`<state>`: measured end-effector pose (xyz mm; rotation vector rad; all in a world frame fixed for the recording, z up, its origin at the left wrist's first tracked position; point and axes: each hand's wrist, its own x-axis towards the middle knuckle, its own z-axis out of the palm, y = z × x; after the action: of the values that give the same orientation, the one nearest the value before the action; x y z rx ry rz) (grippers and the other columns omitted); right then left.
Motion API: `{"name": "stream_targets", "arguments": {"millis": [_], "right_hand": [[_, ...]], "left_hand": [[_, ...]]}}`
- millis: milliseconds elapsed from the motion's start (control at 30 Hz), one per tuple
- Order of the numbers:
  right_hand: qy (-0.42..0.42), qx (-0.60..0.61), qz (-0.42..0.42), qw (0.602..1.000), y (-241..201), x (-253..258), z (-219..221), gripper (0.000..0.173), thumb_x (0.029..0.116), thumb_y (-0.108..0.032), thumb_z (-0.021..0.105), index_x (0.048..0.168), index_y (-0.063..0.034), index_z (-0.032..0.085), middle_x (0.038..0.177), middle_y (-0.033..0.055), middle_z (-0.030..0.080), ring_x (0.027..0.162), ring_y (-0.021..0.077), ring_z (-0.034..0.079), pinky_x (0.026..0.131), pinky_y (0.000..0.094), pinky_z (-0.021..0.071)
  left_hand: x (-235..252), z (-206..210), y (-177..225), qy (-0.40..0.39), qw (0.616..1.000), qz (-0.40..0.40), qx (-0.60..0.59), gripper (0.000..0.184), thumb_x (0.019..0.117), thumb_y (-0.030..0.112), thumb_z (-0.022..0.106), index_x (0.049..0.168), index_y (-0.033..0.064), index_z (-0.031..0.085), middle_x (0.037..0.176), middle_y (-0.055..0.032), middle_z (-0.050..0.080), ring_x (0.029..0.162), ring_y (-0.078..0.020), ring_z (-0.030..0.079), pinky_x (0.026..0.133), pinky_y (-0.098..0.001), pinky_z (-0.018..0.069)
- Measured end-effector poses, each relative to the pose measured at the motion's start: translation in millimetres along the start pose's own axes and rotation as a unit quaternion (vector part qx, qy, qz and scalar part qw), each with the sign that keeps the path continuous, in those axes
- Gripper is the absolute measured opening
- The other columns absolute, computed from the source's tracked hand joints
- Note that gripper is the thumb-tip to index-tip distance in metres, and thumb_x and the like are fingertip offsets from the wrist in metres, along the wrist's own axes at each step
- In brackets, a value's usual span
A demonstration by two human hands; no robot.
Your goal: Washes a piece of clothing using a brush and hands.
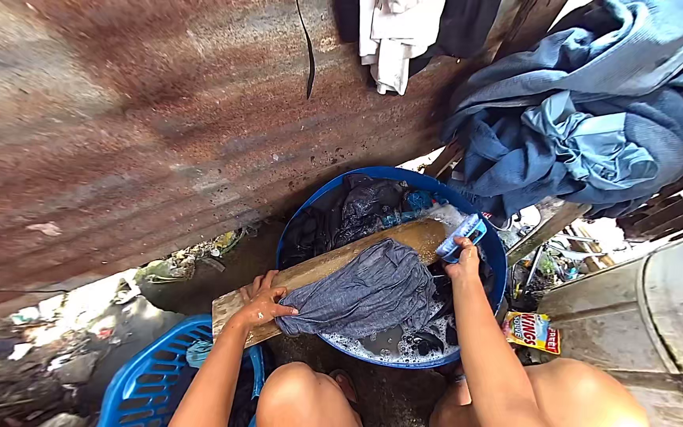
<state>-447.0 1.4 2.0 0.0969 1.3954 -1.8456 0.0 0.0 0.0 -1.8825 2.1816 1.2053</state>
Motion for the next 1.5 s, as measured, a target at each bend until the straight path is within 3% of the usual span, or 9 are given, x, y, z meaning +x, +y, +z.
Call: {"name": "stream_targets", "arguments": {"millis": [200,400,500,733,967,1067,1200,1400,1500], "right_hand": [[-0.111,-0.022,-0.044,0.993,-10.0,0.3,25.9,0.028,0.0987,-0.01,0.053,0.127,-0.0073,0.053,0.11,0.0096,0.061,0.097,0.0191,0.063,0.083,0.0413,0.0559],[-0.113,-0.369,-0.122,0.915,-4.6,-10.7,63.9,0.052,0.0886,-0.011,0.072,0.135,0.0057,0.055,0.12,0.0266,0.064,0.107,0.0368,0.064,0.091,0.0552,0.0532],[-0.265,-0.502,-0.166,0.806,26.5,-76.3,76.5,0.079,0.0841,-0.014,0.08,0.149,0.0031,0.039,0.123,0.0302,0.064,0.11,0.0427,0.067,0.094,0.0616,0.0546],[-0.582,-0.643,-0.228,0.442,140.9,-241.0,68.0,0.082,0.0929,-0.024,0.071,0.164,-0.0149,0.03,0.142,0.0313,0.053,0.13,0.0472,0.054,0.101,0.0598,0.0484],[-0.234,-0.763,-0.241,0.551,53.7,-42.9,84.9,0.09,0.0911,-0.024,0.076,0.165,-0.0136,0.025,0.146,0.0404,0.044,0.127,0.0606,0.052,0.092,0.0731,0.0477],[-0.294,-0.73,-0.258,0.56,94.5,-113.5,88.2,0.083,0.0919,-0.027,0.073,0.161,-0.0081,0.031,0.14,0.0382,0.052,0.123,0.0563,0.057,0.094,0.0688,0.0504],[-0.541,-0.675,-0.239,0.441,144.2,-228.6,66.7,0.075,0.0958,-0.023,0.067,0.162,-0.0139,0.035,0.139,0.0329,0.056,0.126,0.05,0.057,0.099,0.0616,0.0489],[-0.25,-0.751,-0.237,0.563,49.6,-43.6,78.5,0.082,0.0943,-0.027,0.072,0.163,-0.0134,0.029,0.141,0.0406,0.049,0.122,0.0604,0.055,0.091,0.0738,0.0481],[-0.208,-0.742,-0.239,0.591,69.4,-69.8,89.0,0.083,0.0929,-0.027,0.071,0.163,-0.0115,0.029,0.141,0.039,0.05,0.12,0.0584,0.057,0.089,0.0709,0.0506]], "left_hand": [[-35.2,22.9,-1.7,0.076,0.997,-0.021,-0.021,0.038,0.0747,0.031,0.09,0.097,0.0043,0.075,0.167,-0.0261,0.014,0.152,-0.0515,0.006,0.112,-0.0772,0.001],[-45.3,30.4,15.2,0.101,0.992,-0.079,0.0,0.041,0.0791,0.039,0.087,0.104,0.0086,0.075,0.168,-0.0249,0.01,0.154,-0.0492,-0.001,0.113,-0.0763,-0.004],[-48.2,45.3,9.0,0.132,0.99,-0.044,-0.001,0.049,0.0865,0.043,0.08,0.112,0.0021,0.071,0.169,-0.0272,0.006,0.156,-0.0477,-0.006,0.116,-0.0743,-0.0066],[-79.3,85.7,-2.4,0.264,0.962,0.006,0.071,0.046,0.1016,0.021,0.051,0.134,-0.0101,0.06,0.154,-0.0311,0.044,0.149,-0.0479,0.032,0.121,-0.0686,0.008],[-67.2,88.0,-2.7,0.297,0.952,0.016,0.067,0.047,0.0994,0.035,0.056,0.113,-0.0076,0.069,0.16,-0.023,0.04,0.152,-0.0433,0.029,0.12,-0.0695,0.0073],[-61.3,87.8,-1.8,0.302,0.95,0.017,0.072,0.045,0.099,0.034,0.058,0.112,-0.0068,0.07,0.159,-0.0233,0.041,0.152,-0.0431,0.029,0.12,-0.0701,0.0078],[-66.4,90.0,-2.1,0.304,0.951,0.019,0.057,0.044,0.0952,0.019,0.056,0.127,-0.0106,0.064,0.159,-0.0278,0.038,0.152,-0.0458,0.027,0.12,-0.07,0.0057],[-59.6,90.3,-4.6,0.318,0.945,0.037,0.061,0.045,0.0964,0.034,0.056,0.108,-0.0071,0.07,0.158,-0.0234,0.042,0.152,-0.0443,0.029,0.119,-0.0714,0.0071],[-57.1,88.1,-4.0,0.304,0.95,0.027,0.062,0.044,0.0971,0.033,0.056,0.108,-0.0068,0.07,0.159,-0.0236,0.04,0.153,-0.0436,0.027,0.119,-0.0716,0.005]]}}
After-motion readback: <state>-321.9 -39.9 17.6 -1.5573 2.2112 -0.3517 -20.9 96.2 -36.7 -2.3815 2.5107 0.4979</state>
